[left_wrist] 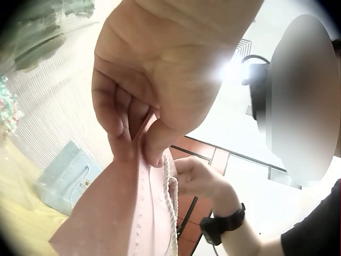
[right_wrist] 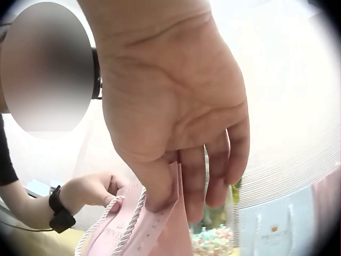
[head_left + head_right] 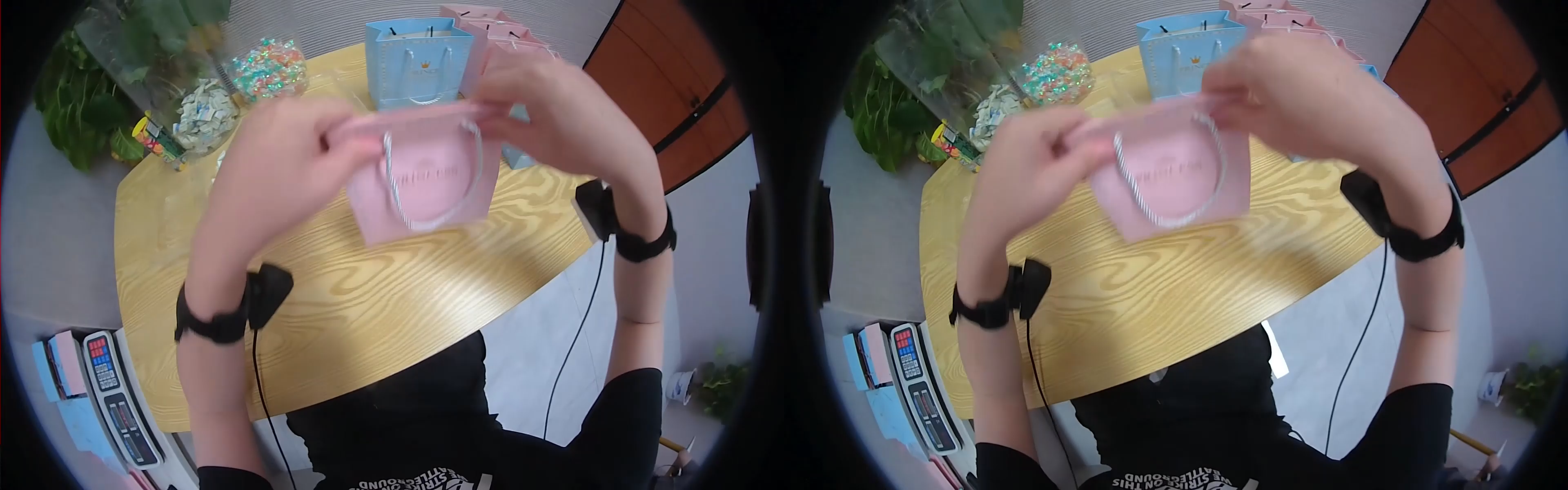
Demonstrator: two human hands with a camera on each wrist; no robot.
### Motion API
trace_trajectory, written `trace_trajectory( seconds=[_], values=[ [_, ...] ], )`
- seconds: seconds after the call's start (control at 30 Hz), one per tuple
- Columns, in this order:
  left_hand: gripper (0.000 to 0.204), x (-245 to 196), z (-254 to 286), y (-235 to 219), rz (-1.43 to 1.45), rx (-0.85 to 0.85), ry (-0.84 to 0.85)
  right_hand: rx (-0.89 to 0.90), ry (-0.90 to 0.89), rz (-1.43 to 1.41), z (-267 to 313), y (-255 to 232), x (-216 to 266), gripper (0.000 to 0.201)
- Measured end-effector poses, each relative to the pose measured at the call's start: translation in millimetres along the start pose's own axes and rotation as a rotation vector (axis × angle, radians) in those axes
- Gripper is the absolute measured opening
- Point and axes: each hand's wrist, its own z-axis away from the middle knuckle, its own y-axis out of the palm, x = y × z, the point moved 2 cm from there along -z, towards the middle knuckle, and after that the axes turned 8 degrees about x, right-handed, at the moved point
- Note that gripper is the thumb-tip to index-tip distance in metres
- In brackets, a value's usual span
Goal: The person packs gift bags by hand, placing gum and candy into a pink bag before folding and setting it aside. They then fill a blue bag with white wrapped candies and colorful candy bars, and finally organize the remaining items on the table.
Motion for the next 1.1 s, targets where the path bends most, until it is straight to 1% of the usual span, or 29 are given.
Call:
trace_trajectory(
  seconds=[0.07,0.1,0.17,0.2,0.23,0.27,0.3,0.37,0.4,0.43,0.47,0.53,0.57,0.6,0.67,0.7,0.77,0.8,0.83,0.87,0.9,0.97,1.0,1.07,1.1],
  values=[
    [0.031,0.7,-35.3,2.2,-0.028,0.005,0.022,-0.104,-0.105,0.186,-4.8,-10.9,-24.8,0.021],
    [0.030,2.6,-51.8,6.5,-0.059,0.022,0.024,-0.108,-0.099,0.192,-7.2,-13.5,-34.4,0.021],
    [0.030,7.3,-77.5,14.1,-0.092,0.037,0.028,-0.177,-0.138,0.299,-12.7,-16.6,-47.7,0.018],
    [0.030,11.0,-87.5,18.7,-0.100,0.040,-0.018,-0.178,-0.136,0.300,-19.0,-22.8,-46.7,0.018],
    [0.030,14.5,-95.6,23.7,-0.107,0.045,-0.063,0.019,0.034,0.292,-28.2,-28.7,-45.1,0.018],
    [0.030,17.3,-102.3,28.1,-0.108,0.051,-0.060,0.217,0.205,0.279,-32.1,-29.4,-47.9,0.020],
    [0.031,21.0,-107.1,32.3,-0.099,0.048,-0.085,0.219,0.210,0.272,-31.7,-24.7,-52.6,0.020],
    [0.032,28.8,-111.0,45.9,-0.088,0.051,-0.120,0.148,0.089,0.445,-35.7,-7.0,-61.6,0.026],
    [0.035,31.2,-112.1,53.6,-0.208,-0.017,-0.154,0.151,0.084,0.439,-40.1,6.9,-71.2,0.026],
    [0.038,34.1,-112.5,58.6,-0.330,-0.088,-0.188,0.063,0.098,0.491,-45.7,20.8,-82.9,0.026],
    [0.038,36.1,-111.1,62.3,-0.333,-0.087,-0.196,-0.026,0.113,0.542,-49.8,25.6,-82.8,0.026],
    [0.039,37.6,-107.4,65.2,-0.366,-0.237,-0.147,-0.053,0.133,0.482,-51.5,26.4,-85.3,0.026],
    [0.039,38.2,-107.3,63.9,-0.366,-0.236,-0.150,-0.079,0.159,0.428,-51.7,22.2,-81.9,0.026],
    [0.039,38.9,-107.5,61.9,-0.337,-0.205,-0.167,-0.076,0.158,0.425,-52.3,18.0,-77.2,0.026],
    [0.039,42.2,-108.8,60.9,-0.310,-0.176,-0.191,0.081,0.247,0.437,-56.4,12.3,-68.1,0.025],
    [0.039,45.0,-111.6,60.8,-0.336,-0.182,-0.180,0.079,0.238,0.438,-58.5,12.4,-69.1,0.025],
    [0.039,52.0,-113.1,62.1,-0.370,-0.199,-0.193,0.084,0.163,0.500,-63.3,14.8,-75.2,0.028],
    [0.039,51.8,-114.6,65.5,-0.373,-0.239,-0.166,0.079,0.141,0.501,-66.2,19.8,-78.7,0.028],
    [0.039,52.0,-115.2,68.8,-0.376,-0.278,-0.140,0.016,0.189,0.539,-67.8,27.0,-84.6,0.022],
    [0.039,49.8,-114.4,70.5,-0.380,-0.288,-0.157,-0.045,0.238,0.577,-69.5,32.2,-89.7,0.017],
    [0.038,46.6,-114.6,73.0,-0.365,-0.291,-0.170,-0.046,0.223,0.580,-71.0,34.6,-93.7,0.017],
    [0.038,46.3,-112.6,77.0,-0.341,-0.296,-0.189,-0.039,0.170,0.676,-71.6,38.6,-99.3,0.018],
    [0.038,47.3,-112.6,78.7,-0.346,-0.304,-0.177,-0.036,0.164,0.681,-72.0,40.0,-101.5,0.018],
    [0.038,47.9,-112.6,79.0,-0.346,-0.312,-0.163,0.030,0.193,0.686,-71.7,42.9,-104.8,0.020],
    [0.040,47.5,-113.3,78.5,-0.341,-0.275,-0.205,0.035,0.193,0.690,-70.5,43.2,-104.4,0.020]
  ],
)
